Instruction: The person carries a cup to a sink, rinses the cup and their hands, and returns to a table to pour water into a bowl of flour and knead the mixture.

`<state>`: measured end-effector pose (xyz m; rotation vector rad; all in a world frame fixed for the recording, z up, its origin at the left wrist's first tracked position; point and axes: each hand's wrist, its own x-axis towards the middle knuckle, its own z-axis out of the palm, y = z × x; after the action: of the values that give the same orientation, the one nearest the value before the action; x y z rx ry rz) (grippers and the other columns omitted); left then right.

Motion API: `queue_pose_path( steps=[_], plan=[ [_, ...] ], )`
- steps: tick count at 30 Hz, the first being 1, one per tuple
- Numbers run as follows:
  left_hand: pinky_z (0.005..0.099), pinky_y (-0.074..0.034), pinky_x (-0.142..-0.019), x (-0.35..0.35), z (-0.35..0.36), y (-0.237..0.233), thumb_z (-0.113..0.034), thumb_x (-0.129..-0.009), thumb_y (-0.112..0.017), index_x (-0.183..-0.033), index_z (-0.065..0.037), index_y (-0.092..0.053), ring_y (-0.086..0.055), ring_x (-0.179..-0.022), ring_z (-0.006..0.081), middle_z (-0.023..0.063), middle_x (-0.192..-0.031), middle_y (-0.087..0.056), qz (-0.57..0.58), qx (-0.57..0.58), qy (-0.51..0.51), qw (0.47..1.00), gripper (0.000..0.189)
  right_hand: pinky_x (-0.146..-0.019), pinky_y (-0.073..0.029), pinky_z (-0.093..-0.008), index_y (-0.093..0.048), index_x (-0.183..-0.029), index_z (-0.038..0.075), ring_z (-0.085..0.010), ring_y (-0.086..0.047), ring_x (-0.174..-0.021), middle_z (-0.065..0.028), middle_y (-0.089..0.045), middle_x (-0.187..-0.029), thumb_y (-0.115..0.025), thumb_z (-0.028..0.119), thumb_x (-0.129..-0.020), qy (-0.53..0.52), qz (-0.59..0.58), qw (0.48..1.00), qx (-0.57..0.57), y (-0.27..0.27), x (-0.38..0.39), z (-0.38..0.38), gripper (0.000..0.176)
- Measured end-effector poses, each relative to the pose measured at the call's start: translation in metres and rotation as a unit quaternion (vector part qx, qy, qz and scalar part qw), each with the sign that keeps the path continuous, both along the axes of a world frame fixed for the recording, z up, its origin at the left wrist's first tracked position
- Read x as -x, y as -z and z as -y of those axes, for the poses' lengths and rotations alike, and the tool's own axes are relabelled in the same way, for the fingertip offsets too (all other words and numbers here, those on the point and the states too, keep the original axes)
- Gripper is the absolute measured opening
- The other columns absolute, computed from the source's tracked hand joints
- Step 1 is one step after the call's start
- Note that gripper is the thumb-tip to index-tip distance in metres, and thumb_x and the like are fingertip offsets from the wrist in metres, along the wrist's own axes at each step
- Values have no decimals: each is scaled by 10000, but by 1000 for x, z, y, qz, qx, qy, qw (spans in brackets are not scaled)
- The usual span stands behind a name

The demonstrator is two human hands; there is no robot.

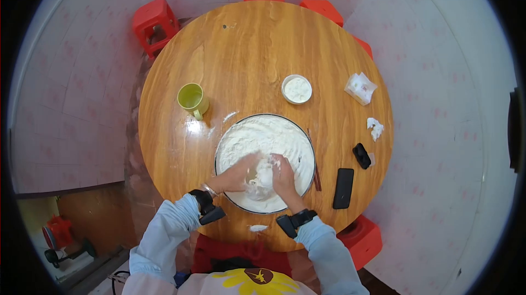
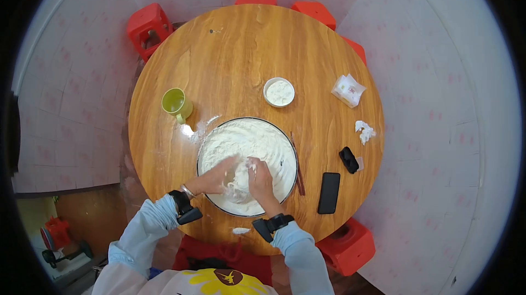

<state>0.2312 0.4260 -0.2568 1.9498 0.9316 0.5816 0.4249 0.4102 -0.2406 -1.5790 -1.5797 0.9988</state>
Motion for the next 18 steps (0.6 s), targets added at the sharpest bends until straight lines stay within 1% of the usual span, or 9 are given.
queue_pose_path(
  steps=[1, 5, 6, 8, 9, 12, 14, 16, 18],
  plan=[
    [416, -299, -1047, -2, 6, 8, -195, -651, -785, -1386, 9, -244, -366, -1234, 382, 247, -1316, -370, -42, -38, 61, 997, 935, -823, -430, -418, -543, -1105, 20, -381, -538, -959, -218, -572, -977, -557, 99, -832, -6, 20, 999, -42, -1, 0, 6, 285],
    [433, -306, -1040, -5, 25, -10, -194, -646, -768, -1383, 46, -193, -335, -1239, 422, 265, -1340, -324, -134, -39, 84, 987, 964, -895, -376, -467, -520, -1191, 64, -404, -461, -1052, -218, -513, -1055, -630, 144, -757, -86, 145, 976, -138, -11, 4, 32, 454],
    [433, -306, -1040, -6, 29, -8, -194, -646, -768, -1383, 46, -193, -335, -1239, 422, 265, -1340, -324, -133, -38, 80, 987, 964, -895, -376, -467, -520, -1191, 64, -404, -461, -1052, -218, -513, -1055, -630, 144, -757, -90, 144, 976, -138, -14, 8, 37, 454],
    [417, -405, -939, -7, 31, -4, -124, -651, -732, -1364, 17, -257, -432, -1128, 418, 245, -1269, -393, -107, -32, 15, 994, 868, -894, -369, -483, -501, -1246, 82, -381, -465, -1070, -194, -515, -1077, -636, 171, -757, -108, 209, 962, -137, -19, 18, 41, 515],
    [417, -405, -939, -7, 31, -2, -124, -651, -732, -1364, 17, -257, -432, -1128, 418, 245, -1269, -393, -108, -31, 14, 994, 868, -892, -366, -470, -511, -1257, 113, -355, -464, -1090, -158, -525, -1092, -638, 244, -768, -101, 243, 954, -147, -17, 23, 41, 523],
    [420, -445, -855, -7, 29, 8, -134, -686, -697, -1321, 21, -324, -484, -1045, 402, 241, -1208, -431, -102, -30, -15, 994, 753, -872, -368, -443, -555, -1216, 138, -334, -476, -1084, -128, -537, -1094, -629, 308, -778, -112, 302, 930, -178, -16, 35, 31, 476],
    [425, -458, -780, -9, 28, 15, -157, -697, -688, -1230, 7, -414, -545, -946, 372, 218, -1089, -513, -81, -16, -72, 994, 622, -854, -370, -433, -577, -1182, 145, -321, -486, -1069, -114, -543, -1089, -623, 329, -782, -106, 300, 929, -186, -7, 36, 22, 443],
    [427, -458, -744, -12, 26, 23, -150, -687, -693, -1191, -6, -437, -566, -896, 360, 199, -1018, -542, -108, -1, -93, 990, 583, -836, -372, -423, -599, -1148, 152, -308, -496, -1053, -99, -550, -1083, -616, 351, -786, -102, 301, 929, -192, 2, 35, 14, 414],
    [430, -459, -708, -16, 21, 24, -143, -677, -697, -1151, -18, -460, -586, -847, 348, 180, -946, -571, -135, 12, -115, 984, 545, -835, -380, -432, -612, -1081, 112, -317, -507, -1007, -117, -560, -1057, -659, 238, -733, -92, 255, 949, -159, 5, 30, 3, 373]
  ],
)
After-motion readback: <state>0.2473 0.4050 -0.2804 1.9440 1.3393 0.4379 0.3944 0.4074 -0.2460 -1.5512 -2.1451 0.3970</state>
